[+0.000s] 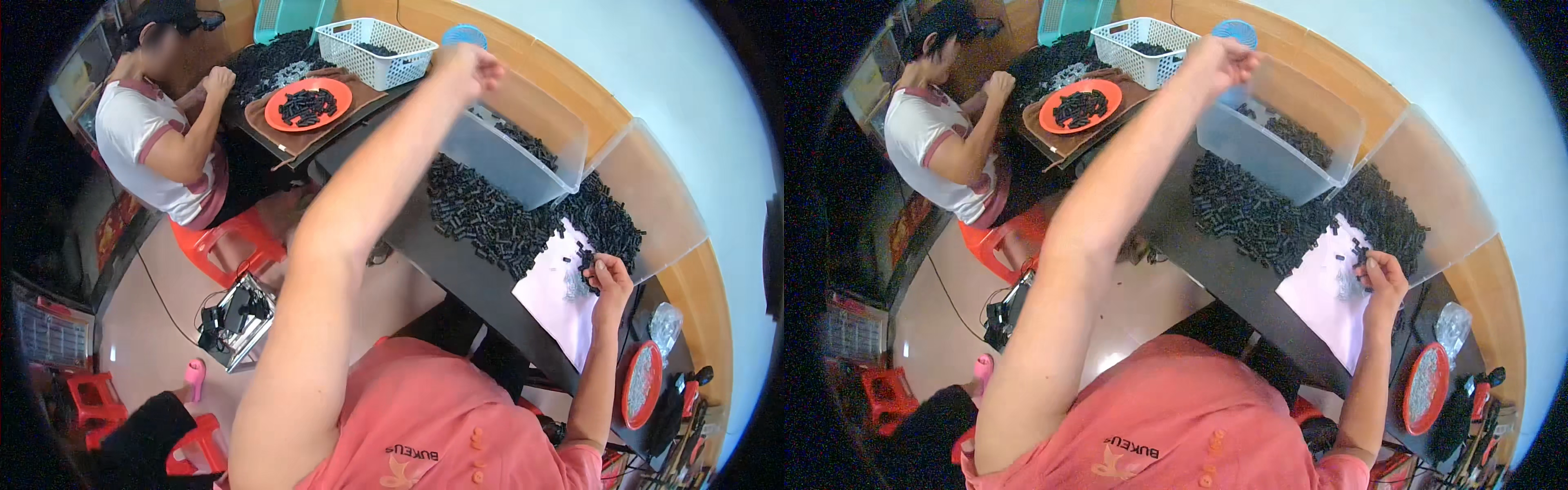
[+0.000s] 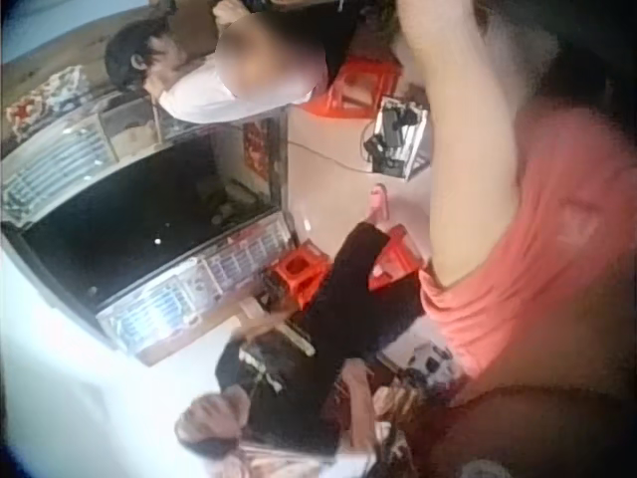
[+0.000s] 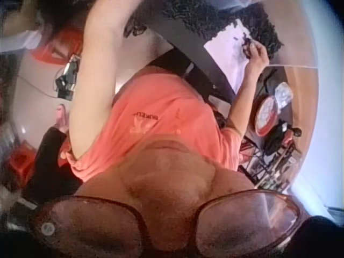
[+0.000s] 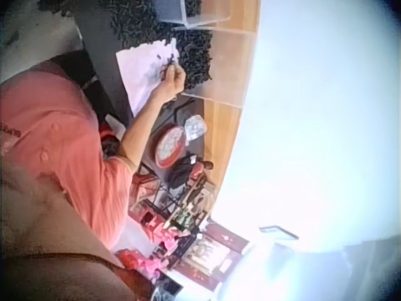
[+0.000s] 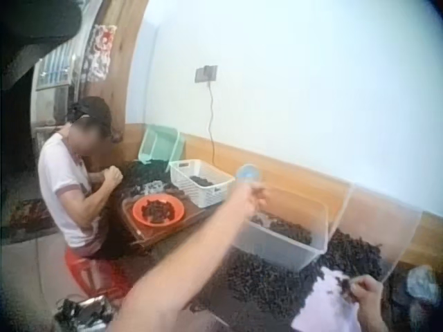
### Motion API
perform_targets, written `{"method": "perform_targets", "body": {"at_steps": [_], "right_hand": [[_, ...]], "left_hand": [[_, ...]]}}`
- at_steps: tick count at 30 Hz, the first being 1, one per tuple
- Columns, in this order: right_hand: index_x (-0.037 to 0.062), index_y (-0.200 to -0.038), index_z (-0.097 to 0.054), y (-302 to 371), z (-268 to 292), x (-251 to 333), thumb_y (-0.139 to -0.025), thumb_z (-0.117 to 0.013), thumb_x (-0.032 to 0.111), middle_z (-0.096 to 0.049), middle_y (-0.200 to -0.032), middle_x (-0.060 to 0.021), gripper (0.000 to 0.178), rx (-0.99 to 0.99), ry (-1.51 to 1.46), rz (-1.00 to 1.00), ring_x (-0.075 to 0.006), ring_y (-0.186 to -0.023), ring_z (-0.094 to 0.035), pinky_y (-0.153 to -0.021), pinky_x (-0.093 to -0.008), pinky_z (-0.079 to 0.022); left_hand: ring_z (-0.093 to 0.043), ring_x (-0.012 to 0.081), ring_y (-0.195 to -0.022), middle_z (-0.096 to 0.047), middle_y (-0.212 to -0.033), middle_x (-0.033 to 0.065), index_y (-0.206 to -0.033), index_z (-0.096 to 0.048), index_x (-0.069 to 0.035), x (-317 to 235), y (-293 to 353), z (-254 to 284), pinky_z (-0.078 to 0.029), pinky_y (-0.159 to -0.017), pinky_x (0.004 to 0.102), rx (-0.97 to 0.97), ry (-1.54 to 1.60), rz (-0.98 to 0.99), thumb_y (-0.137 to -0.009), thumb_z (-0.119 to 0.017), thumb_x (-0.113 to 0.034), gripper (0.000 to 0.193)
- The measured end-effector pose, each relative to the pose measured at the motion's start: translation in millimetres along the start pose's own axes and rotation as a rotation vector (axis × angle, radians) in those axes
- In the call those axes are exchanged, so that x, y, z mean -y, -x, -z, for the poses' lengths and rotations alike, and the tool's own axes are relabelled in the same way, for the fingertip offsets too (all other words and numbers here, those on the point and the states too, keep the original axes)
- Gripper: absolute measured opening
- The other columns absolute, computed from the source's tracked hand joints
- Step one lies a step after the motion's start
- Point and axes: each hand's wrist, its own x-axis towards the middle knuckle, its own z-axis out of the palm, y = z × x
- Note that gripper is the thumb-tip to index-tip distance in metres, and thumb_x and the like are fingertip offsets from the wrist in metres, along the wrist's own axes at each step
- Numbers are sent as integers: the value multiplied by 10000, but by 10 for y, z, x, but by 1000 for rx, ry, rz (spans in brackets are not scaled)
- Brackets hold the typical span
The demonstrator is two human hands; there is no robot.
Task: Organizing hand fans and small plastic components on a workspace.
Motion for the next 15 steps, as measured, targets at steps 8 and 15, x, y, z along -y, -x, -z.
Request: {"method": "perform_targets", "body": {"at_steps": [8, 15], "right_hand": [[17, -1009, -659, -11, 26, -410, -876, -587, 55, -634, -840, -6, 155, 29, 8, 47, -72, -714, -579, -662, -201, -434], [-24, -935, -599, 228, -253, -198, -840, -584, -15, -527, -797, -111, 96, 243, 606, 601, -158, -766, -551, -701, -257, -438]], "left_hand": [[-612, 326, -719, -565, -1007, 279, -1174, -444, 35, -20, -700, 681, -477, -532, 409, -109, 51, 208, -853, -492, -37, 332], [-613, 223, -767, -631, -930, 155, -1159, -563, -15, -543, 623, 640, -508, -639, 320, 351, -75, 201, -851, -636, -206, 369]]}}
